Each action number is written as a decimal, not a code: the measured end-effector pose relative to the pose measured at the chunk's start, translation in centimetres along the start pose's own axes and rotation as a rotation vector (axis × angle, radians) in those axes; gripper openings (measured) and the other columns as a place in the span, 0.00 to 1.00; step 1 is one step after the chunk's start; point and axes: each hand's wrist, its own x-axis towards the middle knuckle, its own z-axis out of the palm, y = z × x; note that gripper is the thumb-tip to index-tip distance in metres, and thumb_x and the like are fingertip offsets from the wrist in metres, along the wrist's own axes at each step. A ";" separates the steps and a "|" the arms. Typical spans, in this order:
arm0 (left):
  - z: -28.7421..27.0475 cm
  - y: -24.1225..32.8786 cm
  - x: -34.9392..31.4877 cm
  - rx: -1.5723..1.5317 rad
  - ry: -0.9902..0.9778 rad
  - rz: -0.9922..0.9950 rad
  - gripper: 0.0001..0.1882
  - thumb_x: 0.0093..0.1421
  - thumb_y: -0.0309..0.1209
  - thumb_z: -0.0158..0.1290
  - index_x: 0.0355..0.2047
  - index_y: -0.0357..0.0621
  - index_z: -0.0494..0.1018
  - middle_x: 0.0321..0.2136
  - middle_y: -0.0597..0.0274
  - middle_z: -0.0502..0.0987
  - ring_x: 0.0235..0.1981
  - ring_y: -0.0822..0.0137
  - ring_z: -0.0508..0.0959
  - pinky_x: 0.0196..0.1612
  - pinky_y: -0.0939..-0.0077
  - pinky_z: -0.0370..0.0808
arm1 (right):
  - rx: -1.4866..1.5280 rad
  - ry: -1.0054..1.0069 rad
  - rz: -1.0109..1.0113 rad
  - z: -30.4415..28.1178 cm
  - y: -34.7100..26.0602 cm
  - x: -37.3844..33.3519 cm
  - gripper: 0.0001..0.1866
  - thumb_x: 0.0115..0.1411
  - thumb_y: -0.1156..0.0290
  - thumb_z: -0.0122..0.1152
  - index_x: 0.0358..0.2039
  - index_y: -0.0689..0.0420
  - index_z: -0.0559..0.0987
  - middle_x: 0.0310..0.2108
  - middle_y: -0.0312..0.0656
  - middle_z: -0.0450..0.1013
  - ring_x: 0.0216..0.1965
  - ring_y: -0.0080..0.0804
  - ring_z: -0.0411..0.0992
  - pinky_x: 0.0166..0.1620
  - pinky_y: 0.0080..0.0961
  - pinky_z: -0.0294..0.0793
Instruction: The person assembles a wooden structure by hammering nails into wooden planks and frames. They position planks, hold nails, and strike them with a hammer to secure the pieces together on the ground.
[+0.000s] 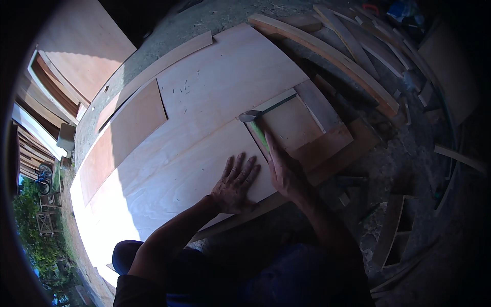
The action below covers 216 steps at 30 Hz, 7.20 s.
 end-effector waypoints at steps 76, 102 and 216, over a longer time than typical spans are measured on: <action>-10.2 -25.5 11.8 -0.314 0.626 -1.053 0.19 0.59 0.46 0.54 0.40 0.45 0.81 0.42 0.49 0.83 0.47 0.50 0.82 0.51 0.58 0.77 | 0.621 0.081 0.507 6.8 1.5 1.1 0.31 0.75 0.62 0.39 0.75 0.48 0.47 0.17 0.27 0.57 0.14 0.14 0.55 0.16 0.18 0.64; -2.6 -17.1 -31.7 -1.658 1.543 -0.730 0.08 0.66 0.28 0.57 0.43 0.38 0.78 0.34 0.60 0.80 0.32 0.69 0.82 0.37 0.75 0.80 | 0.379 -0.200 0.236 6.1 7.4 3.0 0.31 0.74 0.58 0.46 0.73 0.49 0.56 0.20 0.22 0.59 0.16 0.11 0.55 0.18 0.14 0.55; 1.7 -29.5 -63.0 -0.159 1.264 -1.728 0.30 0.63 0.29 0.45 0.63 0.28 0.56 0.56 0.37 0.71 0.59 0.42 0.70 0.62 0.53 0.67 | 0.055 -0.759 -0.910 60.8 -46.5 3.1 0.31 0.67 0.74 0.49 0.70 0.56 0.58 0.33 0.64 0.76 0.37 0.63 0.77 0.39 0.54 0.75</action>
